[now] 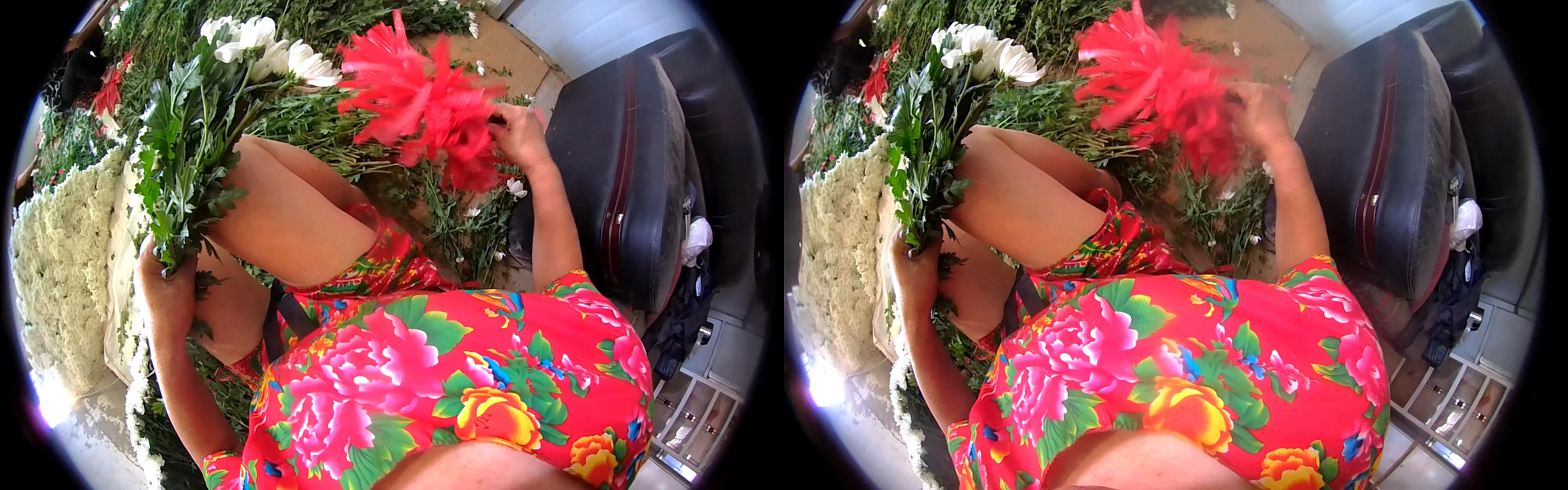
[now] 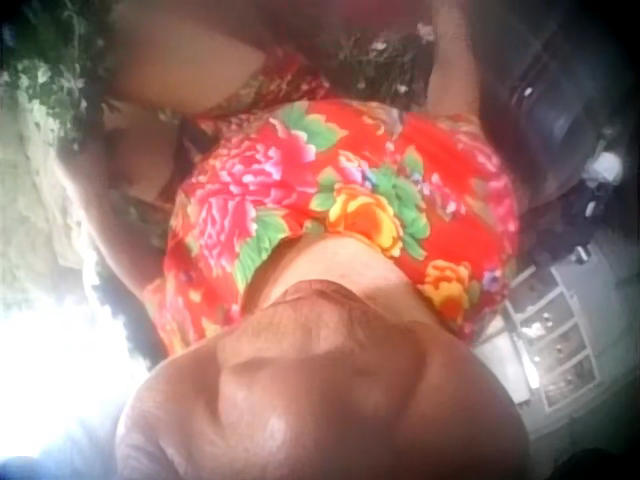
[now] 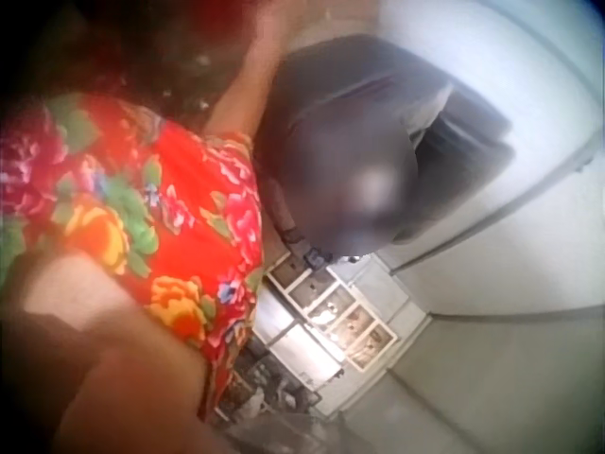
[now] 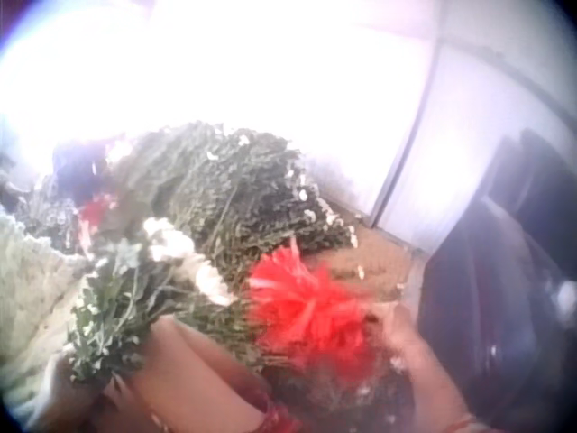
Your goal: The person sorts stems of white flowers into bundles on the floor and ties each bundle with a red ribbon.
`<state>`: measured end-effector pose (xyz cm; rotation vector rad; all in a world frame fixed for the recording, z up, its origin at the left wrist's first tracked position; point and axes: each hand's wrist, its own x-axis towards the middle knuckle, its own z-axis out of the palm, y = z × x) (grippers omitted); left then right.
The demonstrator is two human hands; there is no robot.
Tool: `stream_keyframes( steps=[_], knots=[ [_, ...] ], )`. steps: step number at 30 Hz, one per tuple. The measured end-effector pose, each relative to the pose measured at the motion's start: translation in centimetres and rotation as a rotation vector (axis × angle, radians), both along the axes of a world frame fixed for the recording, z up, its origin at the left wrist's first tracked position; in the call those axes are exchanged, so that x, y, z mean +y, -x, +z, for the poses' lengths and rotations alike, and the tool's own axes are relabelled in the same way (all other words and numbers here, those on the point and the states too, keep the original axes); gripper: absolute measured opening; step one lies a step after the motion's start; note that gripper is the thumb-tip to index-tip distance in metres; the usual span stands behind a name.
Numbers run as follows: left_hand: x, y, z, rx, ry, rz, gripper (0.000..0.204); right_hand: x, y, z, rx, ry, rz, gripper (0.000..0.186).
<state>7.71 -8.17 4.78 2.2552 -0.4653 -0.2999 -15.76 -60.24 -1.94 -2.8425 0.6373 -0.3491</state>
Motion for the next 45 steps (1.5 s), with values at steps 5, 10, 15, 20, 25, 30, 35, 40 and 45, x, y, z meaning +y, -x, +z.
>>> stream_keyframes(
  steps=[5, 10, 15, 20, 25, 30, 35, 40, 45],
  knots=[
    [0.5, -0.3, 0.0, 0.012, 0.007, 0.012, 0.027, 1.0, -1.5, 3.7, -0.864, -1.228, 0.152, 0.010],
    [0.7, -0.5, -0.2, 0.025, 0.051, 0.005, 0.015, 2.4, -2.9, 4.9, -0.258, -0.465, 0.138, 0.007],
    [1.0, -0.8, -1.2, 0.043, 0.054, 0.014, 0.012, 1.5, -2.2, 0.4, -0.425, -0.911, 0.064, 0.011],
    [0.1, -0.2, 0.9, 0.271, 0.071, 0.141, 0.014, 1.3, -3.6, 0.6, -0.612, -0.994, 0.088, 0.006],
    [-0.3, 1.3, 4.5, 0.191, 0.123, 0.140, 0.018, 5.3, -7.4, 2.1, -0.625, -1.201, 0.328, 0.007],
    [-2.8, 4.3, 7.9, 0.124, 0.197, 0.025, 0.022, 13.0, -11.7, 2.8, -0.446, -1.551, 0.370, 0.006],
    [-6.0, 5.3, 7.1, 0.154, 0.106, -0.236, 0.031, 21.8, -13.1, 4.3, -0.441, -0.894, 0.485, 0.006],
    [-8.7, 3.9, 7.6, 0.290, 0.007, -0.293, 0.027, 25.6, -11.8, 5.9, -0.568, -0.867, 0.671, 0.020],
    [-6.6, 3.3, 8.3, 0.157, 0.149, -0.267, 0.018, 20.4, -9.6, 4.2, -0.073, -0.728, 0.641, 0.024]
  ],
)
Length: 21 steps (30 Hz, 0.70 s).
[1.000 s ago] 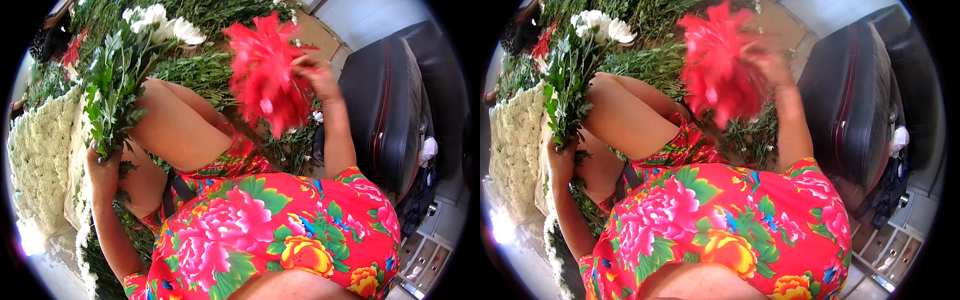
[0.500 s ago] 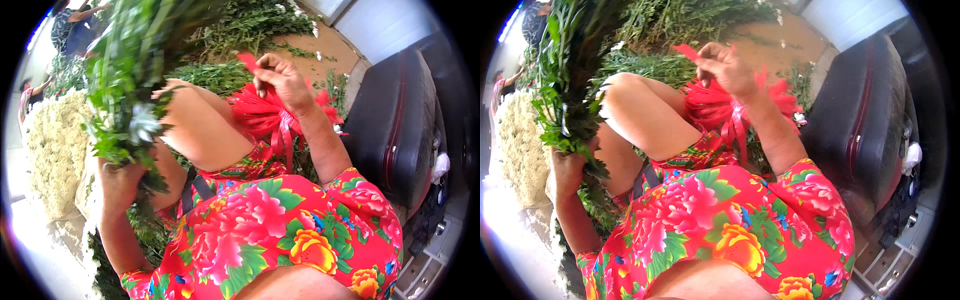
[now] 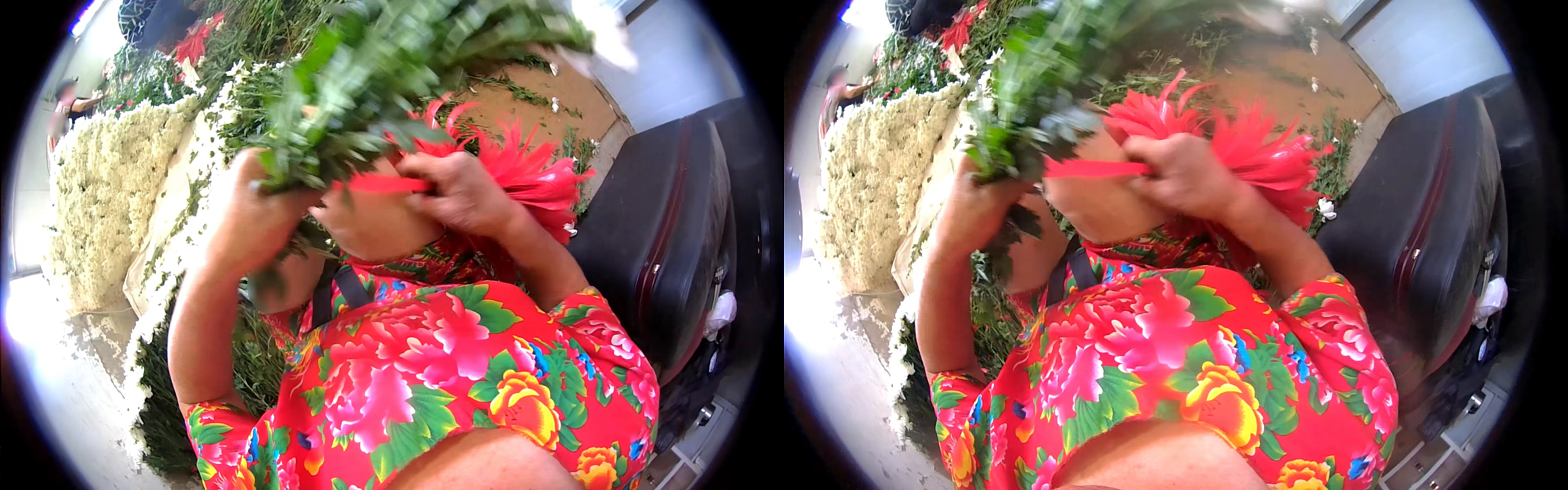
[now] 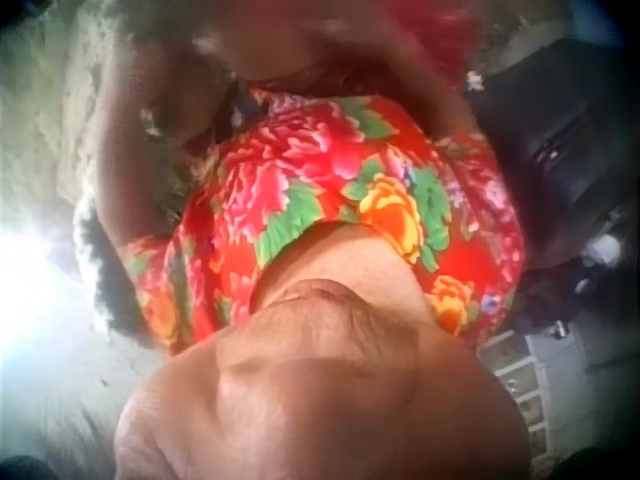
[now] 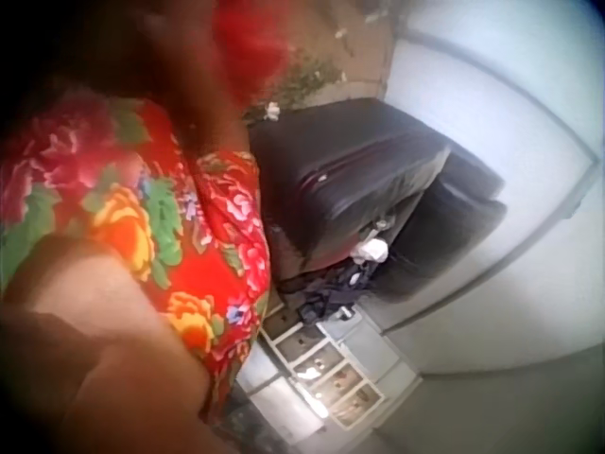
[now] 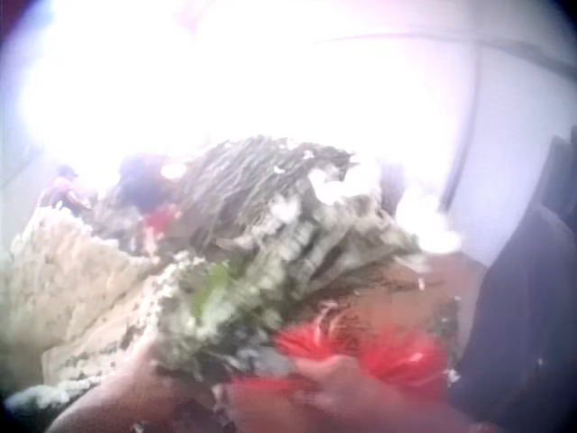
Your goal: The person sorts stems of white flowers into bundles on the floor and ties each bundle with a red ribbon.
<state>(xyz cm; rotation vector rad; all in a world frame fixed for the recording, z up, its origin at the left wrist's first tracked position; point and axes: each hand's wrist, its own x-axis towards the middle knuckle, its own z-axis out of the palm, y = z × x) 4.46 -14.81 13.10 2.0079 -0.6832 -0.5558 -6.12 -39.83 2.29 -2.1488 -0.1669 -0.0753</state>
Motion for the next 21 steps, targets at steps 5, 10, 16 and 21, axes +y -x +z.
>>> stream_keyframes(
  steps=[5, 10, 16, 21],
  knots=[
    [1.9, -1.3, -2.9, -0.067, -0.200, 0.027, 0.021, -6.3, 2.8, -3.9, 0.120, -0.222, -0.020, 0.022],
    [5.0, -1.3, -2.4, 0.002, -0.026, 0.358, 0.026, -11.3, 3.3, -5.5, 0.054, 0.645, 0.080, 0.036],
    [10.6, -4.4, -0.5, 0.324, 0.241, 0.691, 0.023, -16.6, 5.4, -8.5, -0.209, 0.711, -0.250, 0.046],
    [7.0, -2.9, -0.8, 0.335, 0.172, 0.529, 0.021, -1.7, -2.9, 1.5, -0.414, -0.049, -0.171, 0.054]
  ],
)
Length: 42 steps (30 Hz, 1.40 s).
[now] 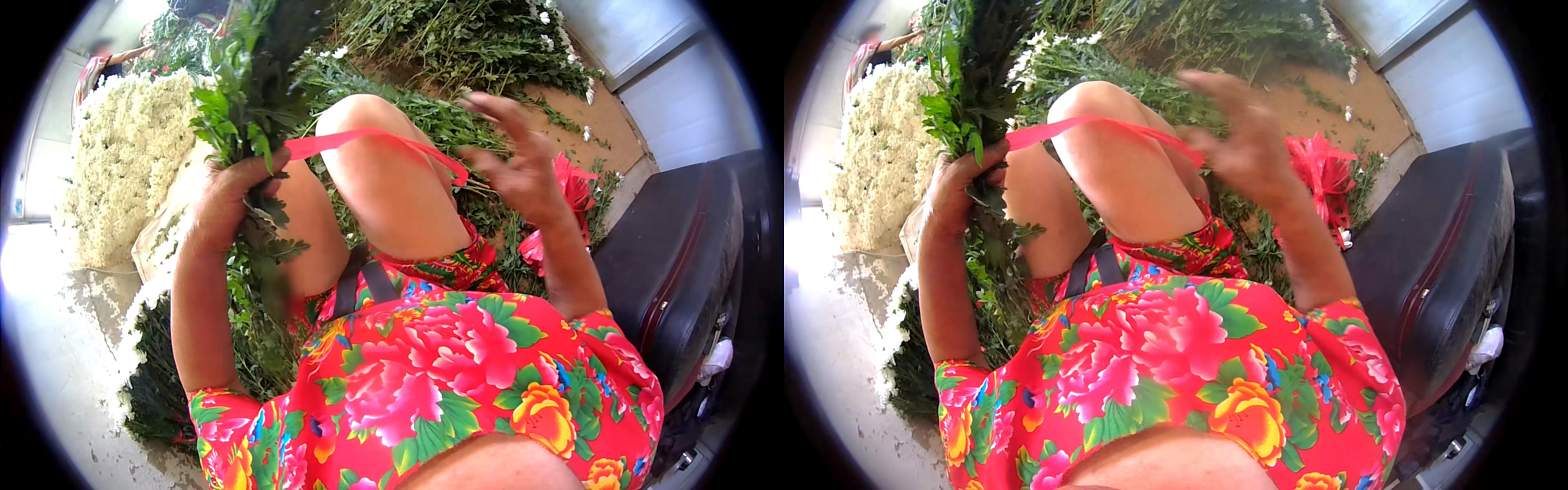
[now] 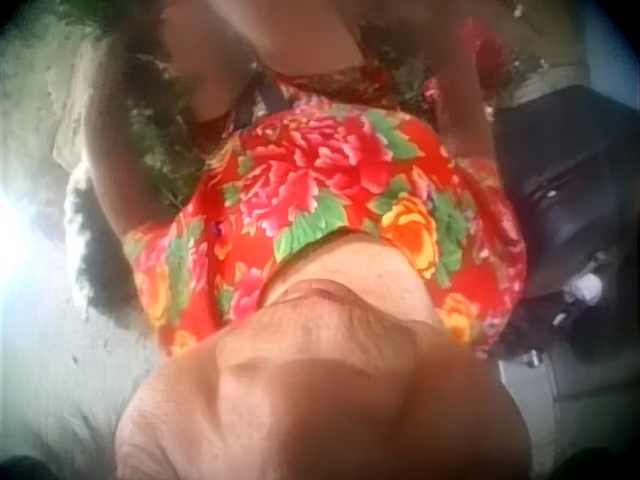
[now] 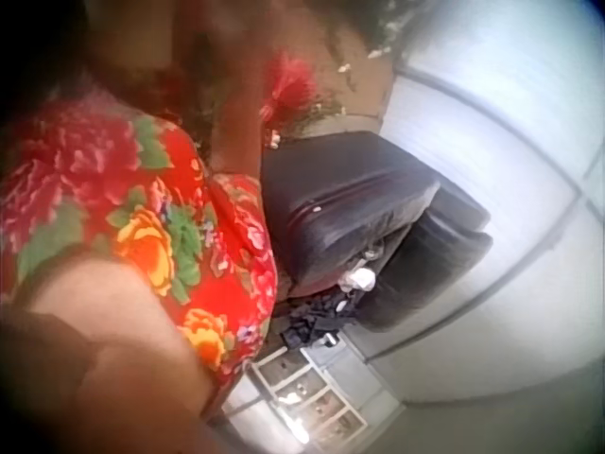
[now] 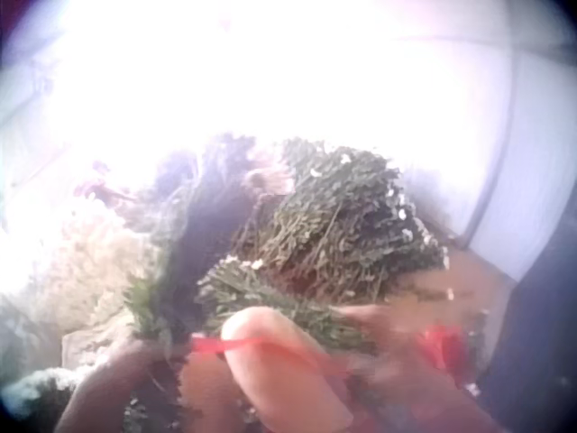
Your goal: The person sorts stems of white flowers into bundles on the floor and ties each bundle with a red ribbon.
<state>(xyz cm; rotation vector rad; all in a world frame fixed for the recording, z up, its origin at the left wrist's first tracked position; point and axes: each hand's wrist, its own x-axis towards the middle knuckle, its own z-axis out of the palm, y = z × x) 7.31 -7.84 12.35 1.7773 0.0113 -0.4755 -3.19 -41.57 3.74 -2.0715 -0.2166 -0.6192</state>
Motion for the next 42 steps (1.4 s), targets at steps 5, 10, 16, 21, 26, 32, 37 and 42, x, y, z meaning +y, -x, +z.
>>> stream_keyframes(
  steps=[5, 10, 16, 21, 26, 32, 37, 42],
  knots=[
    [-0.9, 1.1, 2.1, -0.047, -0.018, -0.002, 0.020, 8.2, -4.5, 2.2, -0.202, 0.145, 0.220, 0.041],
    [2.1, 0.9, 2.3, -0.191, -0.110, 0.039, 0.012, 8.3, -5.2, 2.3, 0.184, -0.231, 0.146, 0.019],
    [-2.3, 3.2, 1.9, -0.249, -0.011, -0.244, 0.021, 9.8, -6.0, 3.1, -0.075, 0.188, 0.068, 0.014],
    [-3.1, 1.3, -0.4, -0.374, -0.308, -0.431, 0.032, 10.0, -5.6, 1.8, -0.115, 0.019, 0.249, 0.025],
    [-2.2, -0.1, -2.2, -0.390, -0.372, -0.393, 0.028, 9.7, -3.6, 3.5, 0.155, 0.156, 0.254, 0.020],
    [-2.0, -0.8, -0.2, -0.651, -0.644, -0.140, 0.031, 9.6, 0.4, 3.3, -0.005, 0.378, 0.222, 0.018],
    [-3.5, -2.2, -1.0, -0.839, -0.999, -0.170, 0.023, 10.5, 2.5, 6.2, -0.029, 0.711, 0.623, 0.016],
    [-2.2, 0.5, -2.3, -1.009, -1.230, -0.408, 0.012, 12.4, -1.5, 17.2, -0.560, 0.934, 0.817, 0.011]
  ],
)
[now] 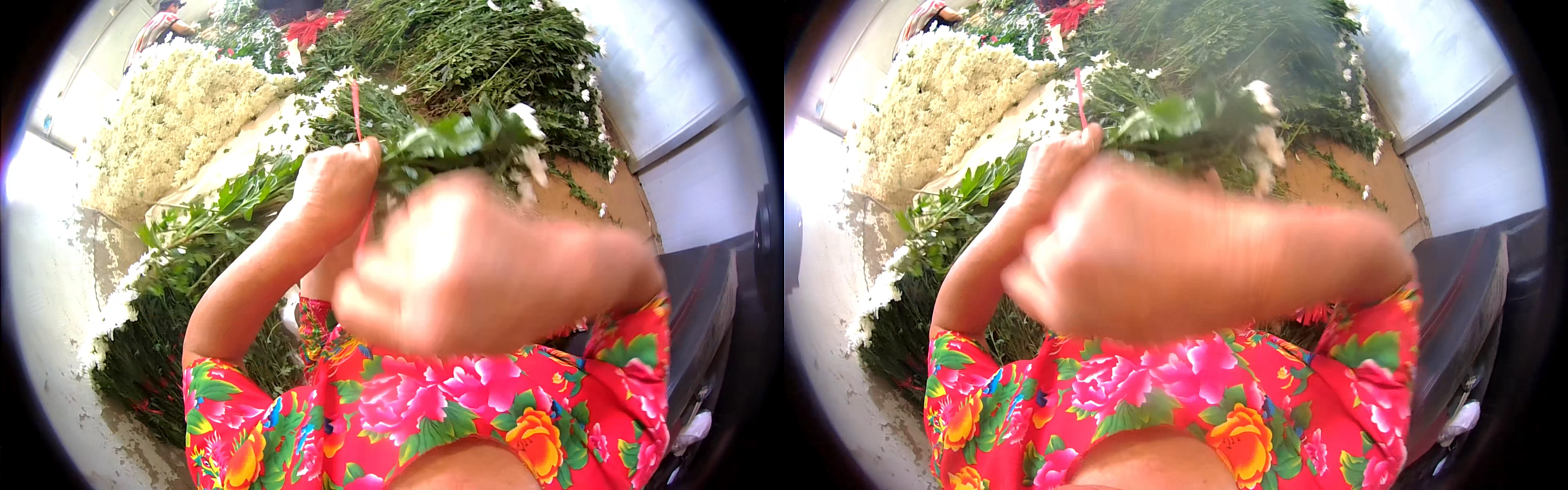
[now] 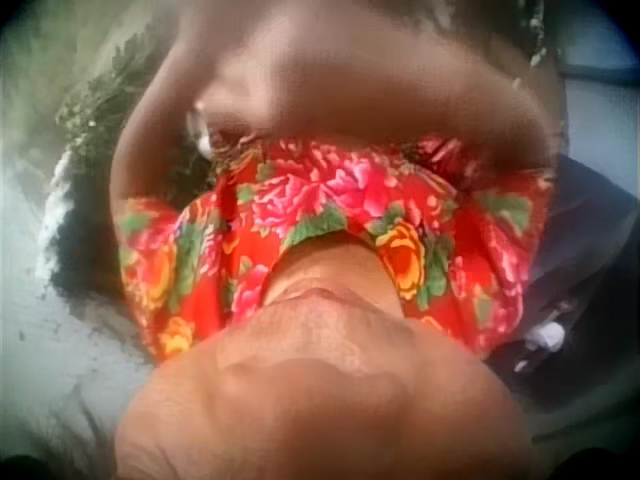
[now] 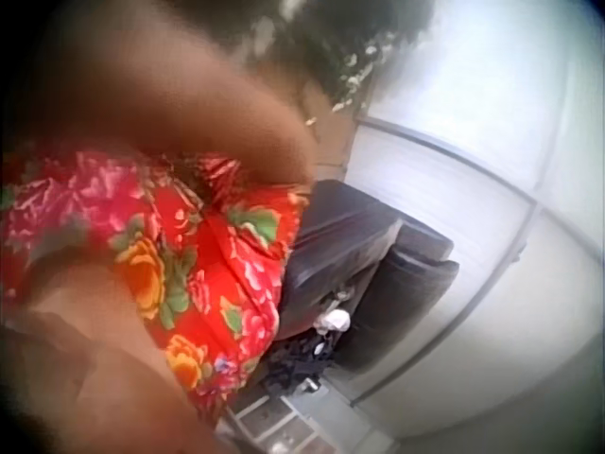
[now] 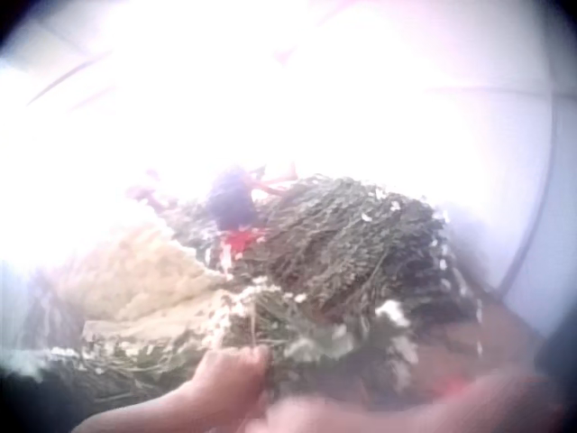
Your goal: The person sorts stems of white flowers into bundles on the floor and ties each bundle with a red ribbon.
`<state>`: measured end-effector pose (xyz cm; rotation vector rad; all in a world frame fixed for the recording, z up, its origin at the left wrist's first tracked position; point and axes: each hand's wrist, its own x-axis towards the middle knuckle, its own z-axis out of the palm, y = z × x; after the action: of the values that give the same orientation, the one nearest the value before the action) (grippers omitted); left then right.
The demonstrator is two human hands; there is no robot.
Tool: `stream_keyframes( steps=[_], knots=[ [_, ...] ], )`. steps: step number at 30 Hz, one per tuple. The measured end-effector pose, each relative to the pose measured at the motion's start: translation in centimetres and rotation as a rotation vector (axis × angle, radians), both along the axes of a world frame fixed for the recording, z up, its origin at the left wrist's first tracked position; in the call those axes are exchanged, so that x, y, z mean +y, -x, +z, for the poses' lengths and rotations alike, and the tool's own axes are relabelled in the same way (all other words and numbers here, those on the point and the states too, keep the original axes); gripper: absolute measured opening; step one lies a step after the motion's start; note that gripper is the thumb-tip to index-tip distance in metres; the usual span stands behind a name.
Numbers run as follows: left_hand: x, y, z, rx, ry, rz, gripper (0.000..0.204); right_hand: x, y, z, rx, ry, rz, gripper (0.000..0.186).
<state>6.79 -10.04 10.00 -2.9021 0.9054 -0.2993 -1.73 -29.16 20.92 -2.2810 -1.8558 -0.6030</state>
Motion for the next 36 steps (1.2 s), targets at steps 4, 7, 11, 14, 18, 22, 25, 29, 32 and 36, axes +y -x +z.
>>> stream_keyframes(
  steps=[4, 7, 11, 14, 18, 22, 25, 29, 32, 36],
  knots=[
    [0.0, 2.6, 5.1, 0.363, 0.172, -0.279, 0.026, -6.1, -14.9, 3.9, 0.572, -0.247, -0.121, 0.018],
    [1.4, 3.3, 7.7, 0.661, 0.362, -0.312, 0.037, -10.1, -16.0, 0.7, 1.128, 0.037, -0.536, 0.035],
    [2.0, 1.9, 6.9, 0.850, 0.934, -0.287, 0.028, -11.7, -9.2, -10.8, 1.502, -0.364, -0.375, 0.026],
    [1.7, 0.3, 5.1, 0.659, 0.840, 0.003, 0.021, -6.6, -2.6, -11.4, 0.733, -0.233, -0.416, 0.021],
    [-1.6, 2.0, 2.8, 0.433, 0.478, 0.109, 0.025, -2.2, -0.1, -7.9, 0.266, -0.311, -0.344, 0.016],
    [-2.5, 4.8, -2.9, 0.533, 0.630, -0.115, 0.038, -0.9, -2.9, -9.9, 0.366, -0.575, -0.502, 0.008],
    [-1.9, 4.8, 0.3, 0.682, 0.503, -0.100, 0.043, -2.4, -2.9, -11.8, 0.613, -0.548, -0.599, 0.010],
    [1.5, 0.9, 2.8, 0.565, 0.237, -0.103, 0.028, -3.0, -2.6, -11.8, 0.862, -0.614, -0.533, 0.011],
    [2.9, 0.6, 1.8, 0.420, 0.342, -0.183, 0.015, -2.5, -2.8, -11.8, 0.910, -0.625, -0.518, 0.012],
    [1.7, 0.7, 1.6, 0.670, 0.659, -0.342, 0.019, -2.5, -2.5, -12.1, 1.063, -0.778, -0.562, 0.012]
  ],
)
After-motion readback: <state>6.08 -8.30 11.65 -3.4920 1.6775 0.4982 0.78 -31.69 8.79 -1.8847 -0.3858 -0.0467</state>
